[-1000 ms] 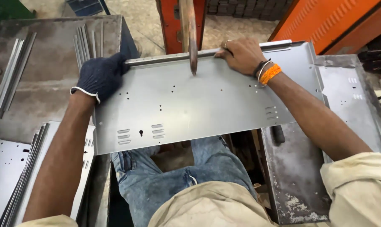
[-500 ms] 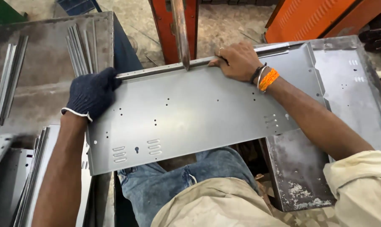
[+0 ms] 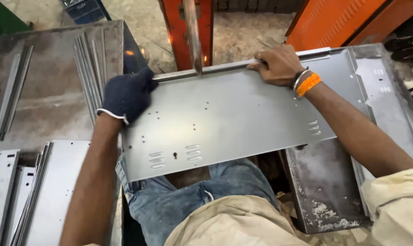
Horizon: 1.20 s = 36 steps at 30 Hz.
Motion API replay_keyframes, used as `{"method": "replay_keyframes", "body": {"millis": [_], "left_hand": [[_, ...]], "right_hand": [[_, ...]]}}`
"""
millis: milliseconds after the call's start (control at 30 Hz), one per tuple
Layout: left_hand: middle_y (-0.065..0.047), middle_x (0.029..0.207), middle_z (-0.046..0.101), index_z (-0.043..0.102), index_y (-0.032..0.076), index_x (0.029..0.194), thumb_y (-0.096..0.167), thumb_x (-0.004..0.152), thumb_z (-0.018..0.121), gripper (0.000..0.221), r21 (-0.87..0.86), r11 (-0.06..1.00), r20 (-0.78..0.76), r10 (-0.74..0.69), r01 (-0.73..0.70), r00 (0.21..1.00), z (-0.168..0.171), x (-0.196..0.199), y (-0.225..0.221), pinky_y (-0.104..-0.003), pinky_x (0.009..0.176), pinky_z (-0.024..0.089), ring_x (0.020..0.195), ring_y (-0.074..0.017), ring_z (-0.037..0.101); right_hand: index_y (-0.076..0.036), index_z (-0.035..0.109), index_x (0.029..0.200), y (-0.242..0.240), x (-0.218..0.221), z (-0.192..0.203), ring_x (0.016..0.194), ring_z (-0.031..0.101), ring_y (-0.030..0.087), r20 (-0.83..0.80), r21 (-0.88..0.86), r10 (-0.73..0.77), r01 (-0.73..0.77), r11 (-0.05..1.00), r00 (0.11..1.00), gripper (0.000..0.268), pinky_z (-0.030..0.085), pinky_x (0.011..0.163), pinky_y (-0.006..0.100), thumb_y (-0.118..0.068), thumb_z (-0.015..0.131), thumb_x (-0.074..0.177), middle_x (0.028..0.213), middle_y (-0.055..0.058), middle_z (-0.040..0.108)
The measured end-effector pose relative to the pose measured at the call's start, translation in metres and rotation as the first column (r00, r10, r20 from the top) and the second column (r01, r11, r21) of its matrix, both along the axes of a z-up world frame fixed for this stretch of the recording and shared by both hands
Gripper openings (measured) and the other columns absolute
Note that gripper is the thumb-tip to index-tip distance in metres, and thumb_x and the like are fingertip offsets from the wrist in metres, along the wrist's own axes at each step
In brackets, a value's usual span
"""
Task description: Welding metal rails onto flat metal panels using a spot welding machine.
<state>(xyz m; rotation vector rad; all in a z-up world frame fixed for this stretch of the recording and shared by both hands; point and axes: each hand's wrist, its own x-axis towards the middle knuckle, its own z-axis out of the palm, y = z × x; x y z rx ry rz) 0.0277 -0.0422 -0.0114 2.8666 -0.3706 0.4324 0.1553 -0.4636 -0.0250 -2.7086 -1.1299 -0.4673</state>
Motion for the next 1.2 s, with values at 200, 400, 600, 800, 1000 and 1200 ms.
{"method": "replay_keyframes", "body": {"millis": [200,400,600,800,1000,1200], "left_hand": [[-0.021,0.077,0.069,0.068,0.014,0.100,0.031,0.099,0.066,0.017,-0.028,0.999,-0.012,-0.023,0.023,1.000,-0.005,0.010,-0.026,-0.058,0.065,0.050,0.074,-0.0449,0.068],[-0.021,0.076,0.069,0.068,0.013,0.096,0.029,0.096,0.067,0.015,-0.063,0.998,-0.006,-0.028,0.027,1.000,-0.002,0.009,-0.029,-0.057,0.065,0.050,0.074,-0.0452,0.067],[-0.019,0.079,0.071,0.069,0.013,0.096,0.024,0.092,0.067,0.012,-0.122,0.992,-0.020,-0.044,0.042,0.999,-0.001,0.012,-0.028,-0.055,0.067,0.052,0.076,-0.0422,0.070],[-0.021,0.101,0.073,0.058,0.010,0.132,0.035,0.109,0.052,0.035,-0.469,0.871,0.072,-0.130,0.149,0.989,-0.003,0.019,-0.059,-0.047,0.082,0.053,0.092,-0.0384,0.070],[-0.015,0.117,0.071,0.032,0.005,0.161,0.058,0.112,0.017,0.074,-0.793,0.591,0.092,-0.128,0.150,0.987,-0.030,0.039,-0.101,-0.041,0.102,0.048,0.108,-0.0296,0.067],[-0.015,0.120,0.069,0.030,0.005,0.162,0.064,0.110,0.009,0.081,-0.816,0.562,0.091,-0.109,0.137,0.990,-0.043,0.042,-0.103,-0.041,0.108,0.045,0.114,-0.0289,0.066]], "right_hand": [[-0.009,0.075,0.081,-0.033,0.007,-0.008,0.045,0.052,0.030,-0.022,-0.122,-0.107,0.104,0.987,0.994,0.049,0.037,0.049,0.046,-0.053,0.065,0.100,0.052,0.012,0.057],[-0.010,0.073,0.075,-0.031,0.008,-0.012,0.046,0.051,0.030,0.000,-0.039,-0.049,0.049,0.998,0.999,0.053,0.033,0.049,0.044,-0.057,0.066,0.099,0.053,0.011,0.056],[-0.009,0.067,0.062,-0.033,0.013,-0.014,0.043,0.043,0.025,0.025,-0.056,-0.066,0.067,0.996,0.997,0.063,0.031,0.048,0.043,-0.063,0.066,0.095,0.047,0.008,0.049],[-0.008,0.063,0.059,-0.073,0.029,-0.005,0.039,0.041,0.026,-0.053,-0.125,-0.161,0.153,0.980,0.986,0.069,0.030,0.048,0.044,-0.066,0.063,0.097,0.043,0.010,0.045],[-0.005,0.059,0.055,-0.121,0.053,-0.019,0.042,0.043,0.030,-0.090,-0.225,-0.251,0.226,0.948,0.964,0.076,0.032,0.052,0.048,-0.070,0.059,0.096,0.044,0.012,0.046],[-0.004,0.065,0.061,-0.125,0.053,-0.021,0.049,0.048,0.031,-0.008,-0.163,-0.181,0.177,0.970,0.983,0.074,0.034,0.056,0.047,-0.068,0.058,0.098,0.050,0.013,0.050]]}}
